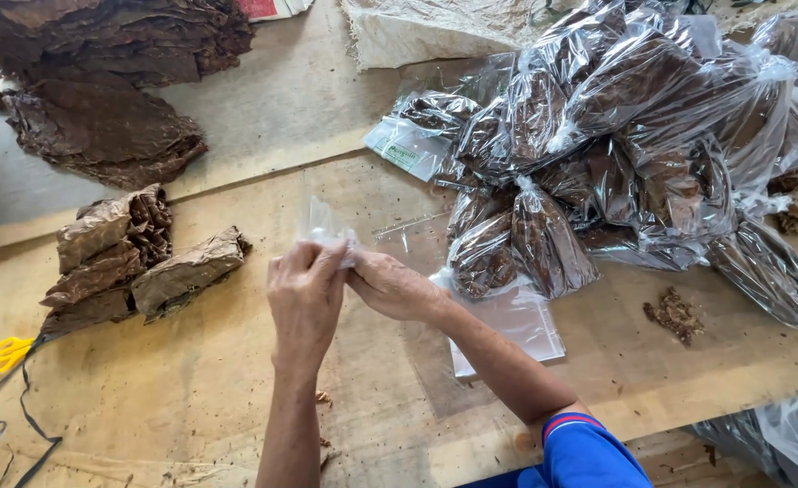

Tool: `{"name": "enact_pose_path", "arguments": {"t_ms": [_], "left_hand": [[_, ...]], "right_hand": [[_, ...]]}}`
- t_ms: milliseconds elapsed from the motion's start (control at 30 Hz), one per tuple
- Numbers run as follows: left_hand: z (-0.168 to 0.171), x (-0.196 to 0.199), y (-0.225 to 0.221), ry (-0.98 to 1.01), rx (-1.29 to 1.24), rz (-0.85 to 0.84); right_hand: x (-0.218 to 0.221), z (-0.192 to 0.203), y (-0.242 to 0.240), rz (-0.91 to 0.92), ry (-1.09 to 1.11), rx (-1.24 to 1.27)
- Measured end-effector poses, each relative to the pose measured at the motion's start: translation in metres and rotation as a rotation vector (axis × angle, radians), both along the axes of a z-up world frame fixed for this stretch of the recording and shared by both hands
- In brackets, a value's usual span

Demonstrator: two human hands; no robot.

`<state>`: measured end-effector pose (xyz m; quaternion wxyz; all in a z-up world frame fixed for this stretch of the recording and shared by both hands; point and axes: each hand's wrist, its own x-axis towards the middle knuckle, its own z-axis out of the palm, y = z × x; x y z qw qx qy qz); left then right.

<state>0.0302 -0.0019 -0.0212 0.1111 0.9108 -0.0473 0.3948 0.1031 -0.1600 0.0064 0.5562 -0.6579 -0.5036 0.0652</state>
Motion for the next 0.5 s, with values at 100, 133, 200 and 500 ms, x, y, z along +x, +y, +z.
{"name": "enact_pose_path", "arguments": {"t_ms": [100,133,200,500], "left_hand": [[-0.010,0.010,-0.013,-0.055,0.108,-0.067],[-0.006,0.010,-0.019,-0.051,0.102,-0.061],[0.003,0.010,-0.030,-0.075,0.155,-0.113],[-0.015,0.027,-0.053,-0.261,0.050,-0.128]], "right_hand": [[0.058,-0.164,0.032,-0.303,-1.274,-0.339],[0.041,-0.114,0.022,-0.294,-1.272,-0.340],[0.017,0.014,-0.013,-0.053,0.521,-0.232],[0.056,-0.016,-0.028,0.065,1.287,0.396]]}}
